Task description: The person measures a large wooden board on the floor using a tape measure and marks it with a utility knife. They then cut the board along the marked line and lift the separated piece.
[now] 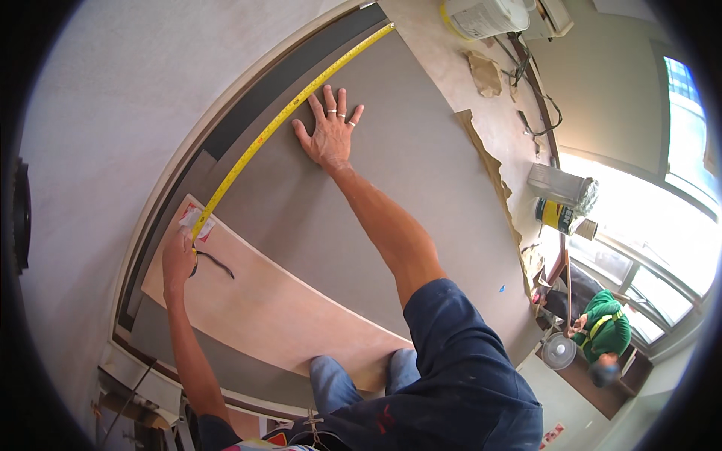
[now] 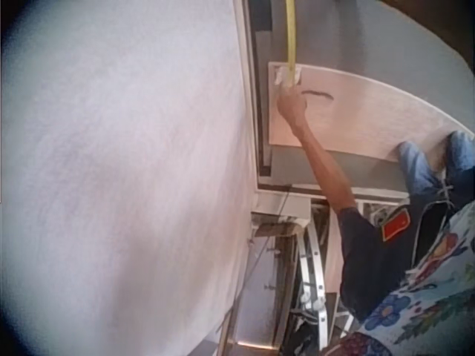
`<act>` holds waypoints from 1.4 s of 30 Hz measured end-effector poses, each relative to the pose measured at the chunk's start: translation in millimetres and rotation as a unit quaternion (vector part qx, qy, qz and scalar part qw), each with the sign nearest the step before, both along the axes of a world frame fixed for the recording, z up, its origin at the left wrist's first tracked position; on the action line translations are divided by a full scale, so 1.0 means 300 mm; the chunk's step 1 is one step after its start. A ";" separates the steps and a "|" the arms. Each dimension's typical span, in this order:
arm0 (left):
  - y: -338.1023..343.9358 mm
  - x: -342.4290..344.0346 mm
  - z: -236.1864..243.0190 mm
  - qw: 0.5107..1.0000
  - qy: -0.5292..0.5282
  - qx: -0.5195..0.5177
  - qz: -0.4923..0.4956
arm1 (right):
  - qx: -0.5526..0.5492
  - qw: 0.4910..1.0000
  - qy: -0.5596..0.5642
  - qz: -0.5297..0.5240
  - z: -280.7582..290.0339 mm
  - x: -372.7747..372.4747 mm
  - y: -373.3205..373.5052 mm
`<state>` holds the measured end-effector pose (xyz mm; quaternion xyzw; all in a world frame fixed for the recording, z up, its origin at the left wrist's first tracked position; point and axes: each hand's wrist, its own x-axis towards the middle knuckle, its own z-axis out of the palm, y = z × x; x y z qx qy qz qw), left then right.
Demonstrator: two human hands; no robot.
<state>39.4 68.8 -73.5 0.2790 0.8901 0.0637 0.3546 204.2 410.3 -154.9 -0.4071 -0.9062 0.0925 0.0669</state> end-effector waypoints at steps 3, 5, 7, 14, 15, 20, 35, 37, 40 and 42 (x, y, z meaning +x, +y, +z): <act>-0.014 -0.001 -0.001 1.000 0.009 -0.006 0.008 | 0.002 1.000 0.003 -0.001 0.001 -0.001 -0.003; -0.039 -0.005 -0.026 1.000 0.019 0.009 0.011 | 0.006 1.000 0.004 -0.002 0.005 -0.002 -0.006; -0.029 -0.008 -0.023 1.000 0.017 -0.001 0.009 | 0.010 1.000 0.003 -0.002 0.004 -0.007 -0.008; -0.020 -0.010 -0.034 1.000 0.022 -0.003 0.015 | 0.004 1.000 -0.007 0.000 0.008 -0.011 -0.015; -0.012 -0.014 -0.038 1.000 0.018 -0.010 0.013 | 0.004 1.000 -0.008 -0.001 0.006 -0.007 -0.013; 0.019 -0.021 -0.022 0.999 0.014 -0.028 0.004 | 0.008 1.000 -0.010 0.000 0.000 -0.004 -0.011; 0.012 -0.035 -0.036 0.999 -0.021 -0.028 0.005 | 0.001 1.000 -0.012 -0.005 0.009 -0.008 -0.015; 0.006 -0.029 -0.042 1.000 -0.010 -0.019 0.009 | 0.003 1.000 -0.013 -0.003 0.009 -0.008 -0.016; 0.022 -0.028 -0.025 0.999 -0.009 -0.040 0.008 | 0.005 1.000 -0.015 -0.002 0.006 -0.008 -0.017; 0.028 -0.027 -0.017 0.999 -0.013 -0.044 0.007 | 0.004 1.000 -0.016 -0.003 0.005 -0.007 -0.016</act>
